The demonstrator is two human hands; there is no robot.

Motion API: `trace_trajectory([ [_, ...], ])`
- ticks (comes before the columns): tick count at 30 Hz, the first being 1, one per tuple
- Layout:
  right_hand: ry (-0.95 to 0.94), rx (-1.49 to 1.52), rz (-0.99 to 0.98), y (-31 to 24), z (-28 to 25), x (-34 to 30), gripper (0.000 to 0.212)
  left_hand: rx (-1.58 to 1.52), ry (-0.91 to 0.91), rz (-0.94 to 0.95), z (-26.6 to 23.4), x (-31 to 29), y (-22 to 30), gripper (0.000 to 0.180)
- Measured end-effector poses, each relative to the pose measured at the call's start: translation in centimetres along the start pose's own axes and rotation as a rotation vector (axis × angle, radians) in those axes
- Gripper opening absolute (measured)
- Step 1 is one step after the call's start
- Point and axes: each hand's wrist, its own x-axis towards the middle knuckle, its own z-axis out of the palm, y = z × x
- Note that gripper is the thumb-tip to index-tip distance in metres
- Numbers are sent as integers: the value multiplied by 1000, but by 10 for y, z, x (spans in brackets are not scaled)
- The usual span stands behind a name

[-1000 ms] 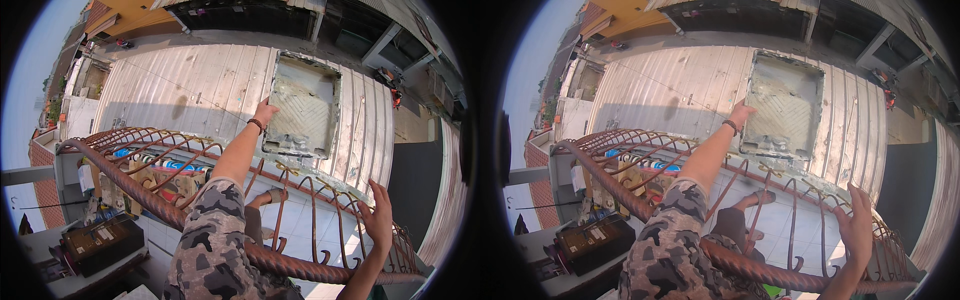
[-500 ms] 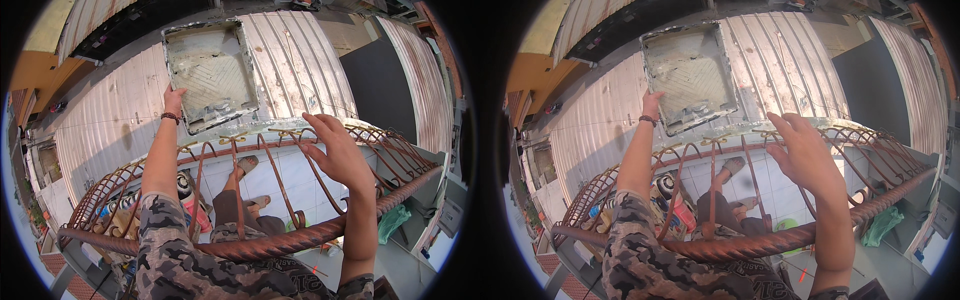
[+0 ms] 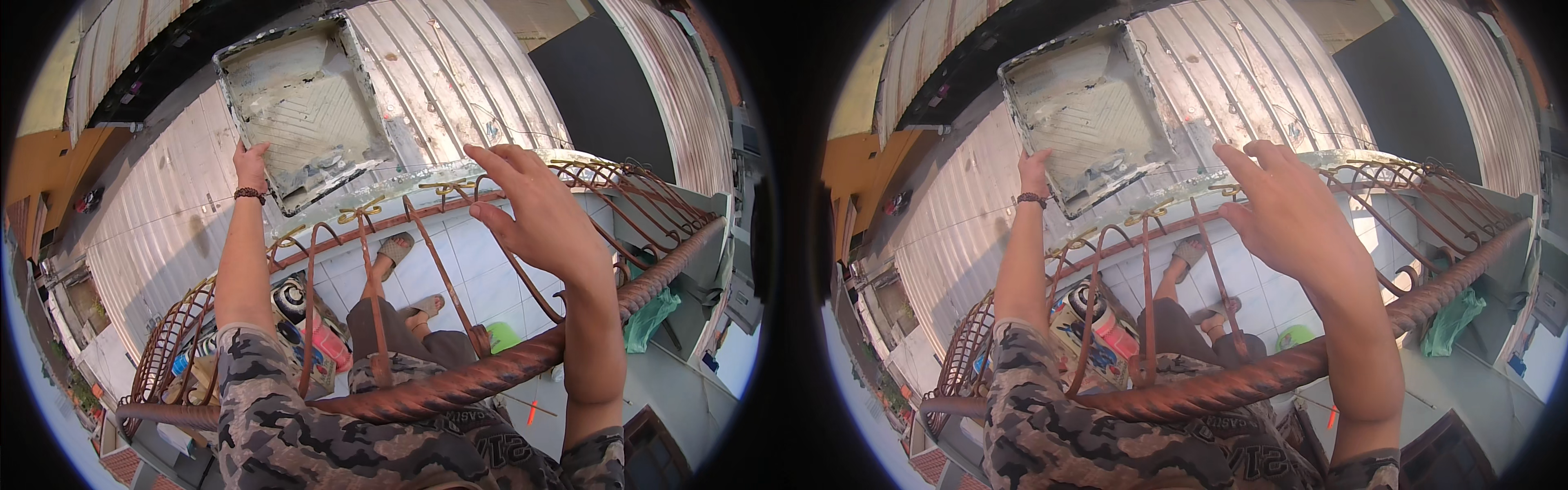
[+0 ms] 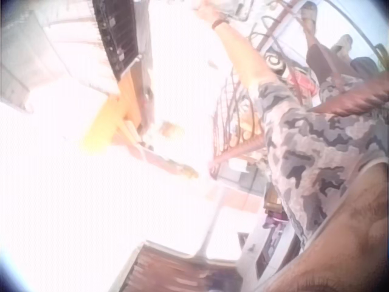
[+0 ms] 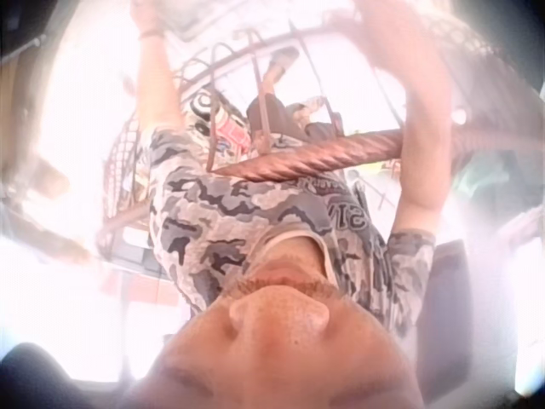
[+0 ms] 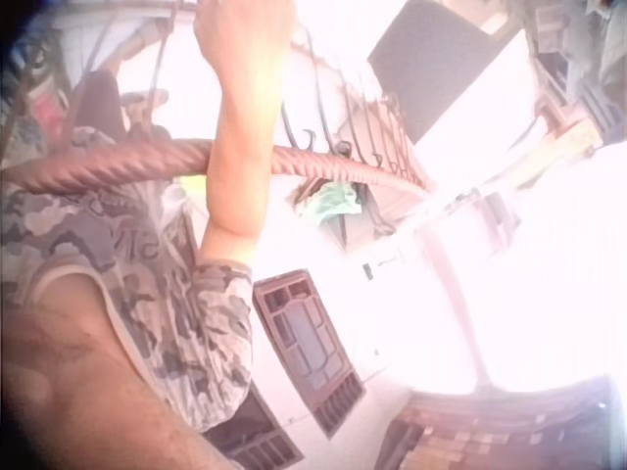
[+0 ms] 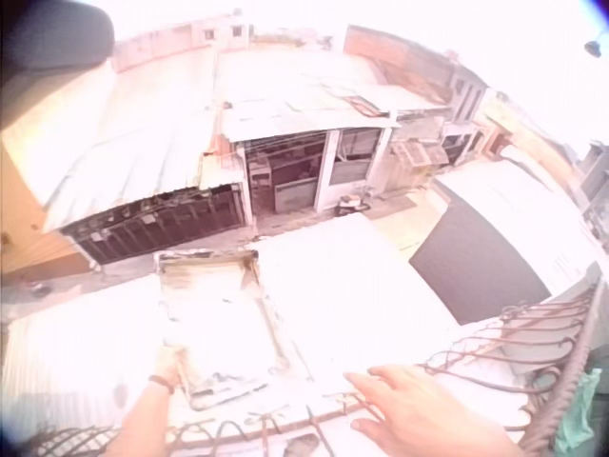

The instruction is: The person pours water from a green bucket into a paint can, stirs the mixture with a stick, and then spreads the paint in a tray by hand. The person then lifts the tray and places it on a metal railing.

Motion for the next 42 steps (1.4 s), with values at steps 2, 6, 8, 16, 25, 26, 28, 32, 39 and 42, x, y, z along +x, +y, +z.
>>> trace_trajectory([
  [2, 9, -7, -2, 1, 1, -1, 57, 15, -4, 0, -2, 2, 2, 43],
  [6, 22, -16, -10, 4, 2, -2, 57, -67, -22, -47, 3, -2, 4, 41],
  [8, 24, -9, -10, 3, 1, -1, 57, -66, -15, -52, 1, -3, 4, 40],
  [16, 49, -29, -21, 5, 7, -5, 57, -80, -36, -28, -11, 6, -3, 40],
  [25, 42, -4, 8, 16, 7, -8, 56, -123, -96, -96, -11, -3, 7, 37],
  [26, 53, -10, 2, 19, 7, -9, 57, -130, -102, -109, -16, 1, 4, 37],
  [28, 64, -6, -1, 22, 5, -10, 56, -111, -95, -118, -23, 7, -1, 35],
  [32, 58, 14, 0, 29, -1, -12, 55, -54, -26, -58, -34, 14, -10, 35],
  [39, 38, -3, 25, 48, -3, -11, 55, -126, -49, -135, -39, 13, -11, 38],
  [42, 37, -24, 51, 55, -2, -10, 55, -117, -37, -132, -26, 7, -7, 44],
])
